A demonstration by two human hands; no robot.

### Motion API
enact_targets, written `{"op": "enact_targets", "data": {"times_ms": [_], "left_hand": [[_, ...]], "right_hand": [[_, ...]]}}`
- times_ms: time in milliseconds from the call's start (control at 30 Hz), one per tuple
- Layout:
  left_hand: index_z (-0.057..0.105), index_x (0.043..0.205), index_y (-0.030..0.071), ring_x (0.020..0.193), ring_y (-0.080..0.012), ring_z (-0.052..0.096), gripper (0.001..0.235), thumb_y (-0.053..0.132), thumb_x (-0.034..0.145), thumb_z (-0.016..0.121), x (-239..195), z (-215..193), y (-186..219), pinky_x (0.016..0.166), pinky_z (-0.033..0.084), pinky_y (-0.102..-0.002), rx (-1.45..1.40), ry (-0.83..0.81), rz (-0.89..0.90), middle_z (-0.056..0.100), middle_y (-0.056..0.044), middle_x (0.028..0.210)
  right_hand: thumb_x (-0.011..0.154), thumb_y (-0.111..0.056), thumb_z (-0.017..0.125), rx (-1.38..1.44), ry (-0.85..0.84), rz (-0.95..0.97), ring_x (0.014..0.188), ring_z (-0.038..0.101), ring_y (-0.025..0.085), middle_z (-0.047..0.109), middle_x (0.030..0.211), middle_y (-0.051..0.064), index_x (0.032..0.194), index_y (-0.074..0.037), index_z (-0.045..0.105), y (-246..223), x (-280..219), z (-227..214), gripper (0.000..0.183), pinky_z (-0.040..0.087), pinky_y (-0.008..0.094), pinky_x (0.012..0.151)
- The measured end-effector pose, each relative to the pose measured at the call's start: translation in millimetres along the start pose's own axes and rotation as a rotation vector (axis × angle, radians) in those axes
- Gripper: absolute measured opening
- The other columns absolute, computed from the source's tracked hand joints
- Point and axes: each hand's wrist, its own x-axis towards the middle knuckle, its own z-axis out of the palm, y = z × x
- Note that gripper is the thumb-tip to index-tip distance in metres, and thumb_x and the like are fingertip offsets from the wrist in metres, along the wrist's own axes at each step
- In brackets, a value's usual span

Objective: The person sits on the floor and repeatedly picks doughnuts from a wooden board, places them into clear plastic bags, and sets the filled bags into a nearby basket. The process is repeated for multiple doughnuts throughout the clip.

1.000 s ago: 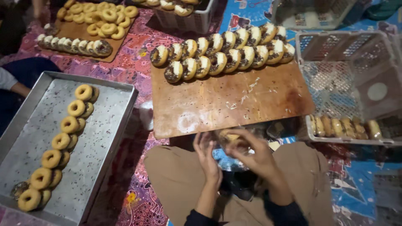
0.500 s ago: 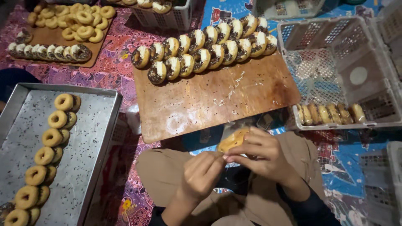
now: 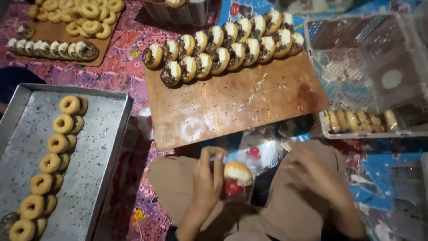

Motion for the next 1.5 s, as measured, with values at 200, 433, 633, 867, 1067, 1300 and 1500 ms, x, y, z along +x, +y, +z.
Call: {"op": "enact_targets", "data": {"times_ms": [200, 433, 633, 867, 1067, 1300, 1500], "left_hand": [[0.07, 0.095, -0.002, 0.076, -0.0159, 0.066, 0.016, 0.013, 0.097, 0.068, 1.5, -12.6, -111.4, 0.071, 0.053, -0.03, -0.193, 0.275, -0.195, 0.074, -0.01, 0.084], [0.065, 0.091, -0.003, 0.066, -0.0173, 0.059, 0.023, 0.018, 0.089, 0.074, -107.7, -42.9, -212.0, 0.06, 0.048, -0.032, 0.349, 0.266, -0.425, 0.064, -0.009, 0.073], [0.061, 0.088, -0.004, 0.065, -0.0166, 0.058, 0.026, 0.018, 0.093, 0.073, -54.7, -3.8, -273.6, 0.056, 0.051, -0.036, -0.03, 0.176, -0.538, 0.061, -0.016, 0.074], [0.073, 0.1, 0.001, 0.091, -0.0392, 0.07, 0.025, 0.004, 0.076, 0.07, 12.2, 91.7, -334.0, 0.08, 0.054, -0.047, 0.5, 0.102, -0.124, 0.073, -0.023, 0.098], [0.064, 0.127, 0.007, 0.115, -0.044, 0.058, 0.04, 0.01, 0.088, 0.069, -20.2, 113.9, -307.0, 0.1, 0.046, -0.051, 0.504, -0.156, 0.013, 0.063, -0.025, 0.119], [0.073, 0.109, 0.002, 0.09, -0.0313, 0.075, 0.033, 0.032, 0.095, 0.068, -16.1, 191.7, -232.6, 0.078, 0.058, -0.041, -0.211, -0.462, -0.47, 0.079, -0.019, 0.099], [0.063, 0.139, 0.005, 0.142, -0.0302, 0.06, 0.051, 0.009, 0.088, 0.059, -38.0, 185.2, -109.6, 0.127, 0.043, -0.051, 0.056, -0.377, 0.793, 0.06, -0.012, 0.149]], "right_hand": [[0.101, -0.015, 0.075, 1.175, 0.181, -0.348, 0.125, 0.059, 0.021, 0.061, 0.131, 0.011, 0.094, -0.006, 0.063, -53.7, 123.7, 183.7, 0.016, 0.047, 0.035, 0.11], [0.08, -0.015, 0.081, 0.713, 0.175, 0.143, 0.077, 0.064, 0.019, 0.066, 0.083, 0.009, 0.074, -0.003, 0.062, -15.1, 54.5, 319.0, 0.023, 0.053, 0.033, 0.071], [0.067, -0.035, 0.084, -0.253, 0.303, 0.139, 0.077, 0.07, 0.034, 0.072, 0.079, 0.014, 0.083, -0.007, 0.071, 83.0, 119.3, 220.4, 0.034, 0.052, 0.045, 0.067], [0.074, -0.027, 0.082, -0.76, 0.015, 0.147, 0.085, 0.07, 0.032, 0.074, 0.082, 0.015, 0.077, -0.011, 0.081, 107.2, 164.4, 201.8, 0.016, 0.049, 0.049, 0.09], [0.07, -0.031, 0.083, -0.471, 0.082, 0.047, 0.09, 0.067, 0.033, 0.073, 0.095, 0.014, 0.091, -0.01, 0.078, 90.4, 166.8, 179.0, 0.03, 0.046, 0.046, 0.081], [0.075, -0.01, 0.067, -0.676, 0.01, -0.268, 0.099, 0.064, 0.029, 0.071, 0.096, 0.007, 0.114, -0.014, 0.074, 7.3, 43.8, 102.5, 0.039, 0.043, 0.047, 0.092], [0.075, -0.02, 0.071, -0.813, 0.127, 0.062, 0.121, 0.05, 0.038, 0.059, 0.123, 0.016, 0.13, -0.012, 0.068, -35.4, 29.9, 54.7, 0.055, 0.036, 0.051, 0.103]]}}
